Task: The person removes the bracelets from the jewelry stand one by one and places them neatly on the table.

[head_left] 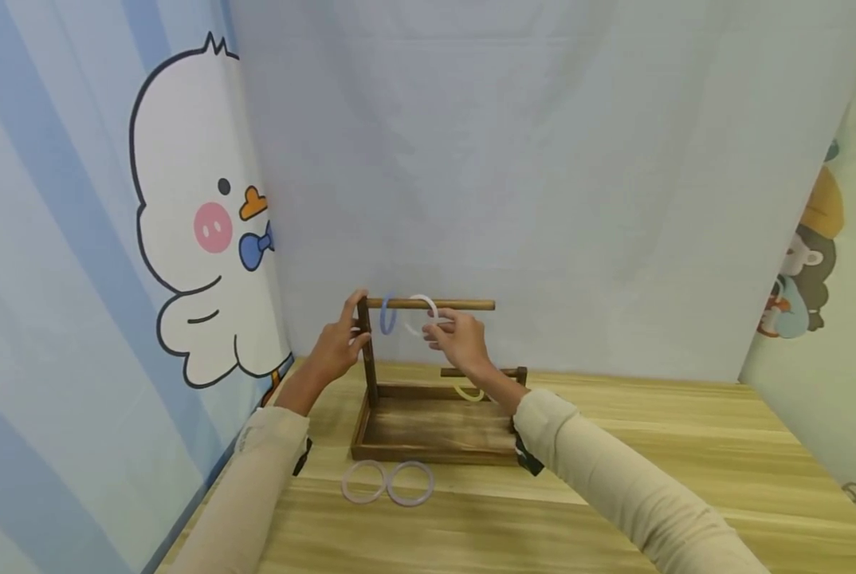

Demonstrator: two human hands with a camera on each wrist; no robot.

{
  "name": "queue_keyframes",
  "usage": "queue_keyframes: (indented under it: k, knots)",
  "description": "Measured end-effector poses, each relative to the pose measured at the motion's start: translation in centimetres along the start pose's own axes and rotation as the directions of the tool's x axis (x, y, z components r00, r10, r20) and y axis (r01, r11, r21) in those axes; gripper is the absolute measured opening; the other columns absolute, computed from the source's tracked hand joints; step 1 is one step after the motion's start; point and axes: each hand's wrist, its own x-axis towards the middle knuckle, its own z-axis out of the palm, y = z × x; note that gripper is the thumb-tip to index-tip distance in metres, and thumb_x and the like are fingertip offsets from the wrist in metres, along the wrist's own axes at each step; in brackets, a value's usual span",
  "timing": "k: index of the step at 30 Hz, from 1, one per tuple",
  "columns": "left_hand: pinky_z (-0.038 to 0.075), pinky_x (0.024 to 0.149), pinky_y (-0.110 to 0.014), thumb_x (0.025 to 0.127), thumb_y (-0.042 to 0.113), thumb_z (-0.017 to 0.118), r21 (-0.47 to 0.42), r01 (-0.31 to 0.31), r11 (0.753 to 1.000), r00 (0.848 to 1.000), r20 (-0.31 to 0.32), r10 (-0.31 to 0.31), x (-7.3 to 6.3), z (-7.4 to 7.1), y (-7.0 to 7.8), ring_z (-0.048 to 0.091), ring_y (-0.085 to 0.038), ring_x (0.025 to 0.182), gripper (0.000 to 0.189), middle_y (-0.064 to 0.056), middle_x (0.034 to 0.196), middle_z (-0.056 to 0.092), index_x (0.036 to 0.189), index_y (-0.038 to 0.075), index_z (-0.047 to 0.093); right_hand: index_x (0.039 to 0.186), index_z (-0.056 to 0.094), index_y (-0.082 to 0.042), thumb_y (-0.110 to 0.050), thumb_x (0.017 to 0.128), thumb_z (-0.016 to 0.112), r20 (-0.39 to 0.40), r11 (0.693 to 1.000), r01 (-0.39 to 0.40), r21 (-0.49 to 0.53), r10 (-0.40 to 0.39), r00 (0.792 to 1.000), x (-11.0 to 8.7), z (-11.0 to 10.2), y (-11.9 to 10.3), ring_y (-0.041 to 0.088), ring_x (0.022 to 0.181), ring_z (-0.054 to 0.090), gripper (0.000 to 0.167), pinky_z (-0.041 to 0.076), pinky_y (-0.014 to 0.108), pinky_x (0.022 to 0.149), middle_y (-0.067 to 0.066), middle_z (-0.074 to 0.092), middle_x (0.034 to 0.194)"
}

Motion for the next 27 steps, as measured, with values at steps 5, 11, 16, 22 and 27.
queue_keyframes:
  k: [5,11,16,22,27]
  knots:
    - [0.061,0.089,-0.055,0.1,-0.005,0.065,0.007,-0.017,1.0,1.0,-0.013,0.017,-0.1,-0.1,0.0,0.071,-0.048,0.107,0.076,-0.037,0.117,0.068,0.159,0.01,0.02,0.131,0.067,0.006,-0.003,0.101,0.067,0.011,1.0,-0.017,-0.018,0.017,1.0,0.1,-0.4,0.0,0.035,0.094,0.077,0.031,0.064,0.028,0.076,0.026,0.076,0.105]
    - [0.061,0.089,-0.056,0.101,-0.003,0.064,0.006,-0.011,1.0,1.0,-0.004,0.011,-0.1,-0.2,0.0,0.07,-0.048,0.107,0.076,-0.037,0.119,0.067,0.16,0.011,0.019,0.133,0.066,0.006,-0.002,0.103,0.063,0.029,0.999,-0.04,-0.001,0.04,0.999,0.0,-0.9,0.0,0.033,0.096,0.077,0.031,0.064,0.027,0.077,0.025,0.076,0.107]
    - [0.06,0.09,-0.056,0.102,-0.002,0.064,0.0,0.023,1.0,1.0,0.02,-0.023,-0.1,-0.1,0.0,0.07,-0.048,0.109,0.076,-0.036,0.121,0.067,0.16,0.012,0.018,0.133,0.066,0.006,-0.003,0.104,0.063,0.038,0.998,-0.068,0.0,0.068,0.997,-0.1,-1.3,-0.1,0.032,0.097,0.077,0.03,0.063,0.026,0.077,0.024,0.076,0.108]
    - [0.06,0.089,-0.056,0.101,-0.003,0.064,0.001,0.0,1.0,1.0,0.009,0.0,-0.1,-0.1,0.2,0.07,-0.049,0.108,0.075,-0.037,0.119,0.067,0.16,0.01,0.019,0.131,0.067,0.006,-0.003,0.102,0.066,0.018,0.998,-0.058,-0.026,0.059,0.998,-0.4,-2.0,-0.1,0.033,0.095,0.077,0.03,0.064,0.027,0.076,0.025,0.076,0.106]
    - [0.061,0.088,-0.055,0.101,-0.004,0.064,-0.003,0.006,1.0,1.0,0.009,-0.006,-0.1,-0.1,0.2,0.07,-0.048,0.107,0.076,-0.036,0.119,0.068,0.16,0.013,0.019,0.131,0.066,0.006,-0.002,0.102,0.065,0.002,0.998,-0.056,-0.04,0.056,0.998,-0.6,-2.5,-0.1,0.034,0.094,0.077,0.031,0.064,0.028,0.076,0.025,0.076,0.105]
